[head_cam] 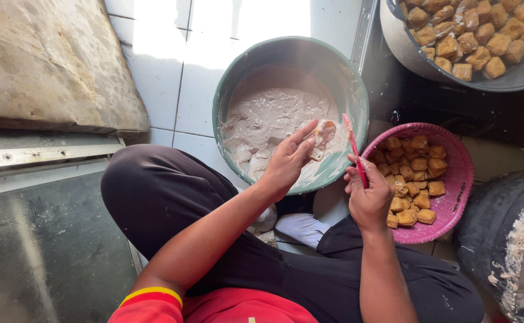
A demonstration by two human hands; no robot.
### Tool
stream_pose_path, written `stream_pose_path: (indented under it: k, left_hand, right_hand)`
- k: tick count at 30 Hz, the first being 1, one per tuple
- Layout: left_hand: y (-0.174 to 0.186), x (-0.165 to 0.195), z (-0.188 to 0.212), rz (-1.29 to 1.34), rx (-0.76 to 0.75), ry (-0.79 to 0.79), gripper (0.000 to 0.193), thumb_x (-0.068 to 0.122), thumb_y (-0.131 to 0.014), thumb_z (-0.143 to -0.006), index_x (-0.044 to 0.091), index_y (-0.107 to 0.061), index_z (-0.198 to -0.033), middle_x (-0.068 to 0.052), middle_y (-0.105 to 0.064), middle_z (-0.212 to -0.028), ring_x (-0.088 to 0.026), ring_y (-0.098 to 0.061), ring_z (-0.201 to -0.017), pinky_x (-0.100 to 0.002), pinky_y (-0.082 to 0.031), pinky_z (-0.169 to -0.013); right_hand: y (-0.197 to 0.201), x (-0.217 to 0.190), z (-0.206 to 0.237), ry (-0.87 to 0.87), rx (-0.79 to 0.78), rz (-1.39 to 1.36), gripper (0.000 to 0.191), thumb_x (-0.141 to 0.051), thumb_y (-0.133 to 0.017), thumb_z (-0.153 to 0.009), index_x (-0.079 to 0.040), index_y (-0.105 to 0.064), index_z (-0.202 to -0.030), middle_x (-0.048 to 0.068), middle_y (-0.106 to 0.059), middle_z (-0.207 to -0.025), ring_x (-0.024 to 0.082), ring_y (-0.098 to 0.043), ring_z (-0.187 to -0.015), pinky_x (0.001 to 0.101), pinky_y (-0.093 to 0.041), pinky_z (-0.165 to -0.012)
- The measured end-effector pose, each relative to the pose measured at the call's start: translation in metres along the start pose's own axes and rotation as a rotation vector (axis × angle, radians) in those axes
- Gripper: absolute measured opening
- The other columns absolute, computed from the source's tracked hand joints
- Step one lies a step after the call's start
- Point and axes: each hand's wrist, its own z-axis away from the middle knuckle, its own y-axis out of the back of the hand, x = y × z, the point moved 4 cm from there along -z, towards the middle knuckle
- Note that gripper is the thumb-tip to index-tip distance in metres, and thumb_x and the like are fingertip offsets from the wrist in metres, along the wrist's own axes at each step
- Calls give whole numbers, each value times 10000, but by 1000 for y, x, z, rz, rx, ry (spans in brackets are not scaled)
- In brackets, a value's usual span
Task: The person sits on the floor and coats fried tofu cubes with batter. They hold each piece in one hand, spread batter over it with a pink spatula, and place the coated piece into a pink basket beside them.
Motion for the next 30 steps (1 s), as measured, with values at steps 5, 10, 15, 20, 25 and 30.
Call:
stream_pose_path:
  k: [5,10,15,20,25,30]
  left_hand:
    - [-5,-1,2,-7,-2,64,550,141,-516,-1085,64,-377,-1612,86,-531,-888,25,-447,-757,-157,-423,-699]
    - [-10,14,7,97,-54,54,532,163,-504,-1077,46,-401,-1586,33,-624,-1037,-20,-592,-882,-263,-555,-858]
    - [-18,28,8,259,-187,18,646,60,-556,-998,11,-353,-1609,-91,-609,-1398,-105,-622,-1182,-277,-500,-1046]
    - [-26,32,13,180,-305,-82,753,-30,-652,-961,32,-272,-1608,-91,-464,-1575,-129,-532,-1380,-298,-445,-1177]
    - [-13,20,7,56,-60,-162,711,-26,-725,-921,-13,-404,-1556,-125,-595,-1415,-159,-611,-1255,-333,-510,-1102]
    - [-7,30,9,-185,74,-372,383,28,-765,-981,-31,-624,-1333,-117,-714,-1262,-186,-687,-1171,-344,-566,-1072]
  right_hand:
    - [-3,-13,0,217,-68,137,290,-213,-510,-1110,4,-665,-1223,114,-605,-911,243,-591,-762,371,-456,-688]
    - [0,-5,-4,130,-35,212,263,-201,-512,-1110,13,-665,-1096,124,-561,-857,289,-570,-738,407,-443,-673]
    - [11,-4,-8,132,35,272,236,-180,-542,-1102,9,-682,-1089,133,-557,-851,299,-575,-748,415,-441,-681]
    - [14,-13,-3,189,133,236,212,-167,-569,-1094,3,-692,-1125,130,-602,-914,294,-616,-782,403,-478,-688]
    - [6,-21,11,293,192,369,195,-186,-648,-1065,-5,-700,-1118,129,-592,-906,309,-611,-779,432,-481,-693]
    - [0,-17,16,358,189,411,196,-186,-668,-1049,-13,-713,-1130,124,-579,-886,319,-607,-774,442,-475,-680]
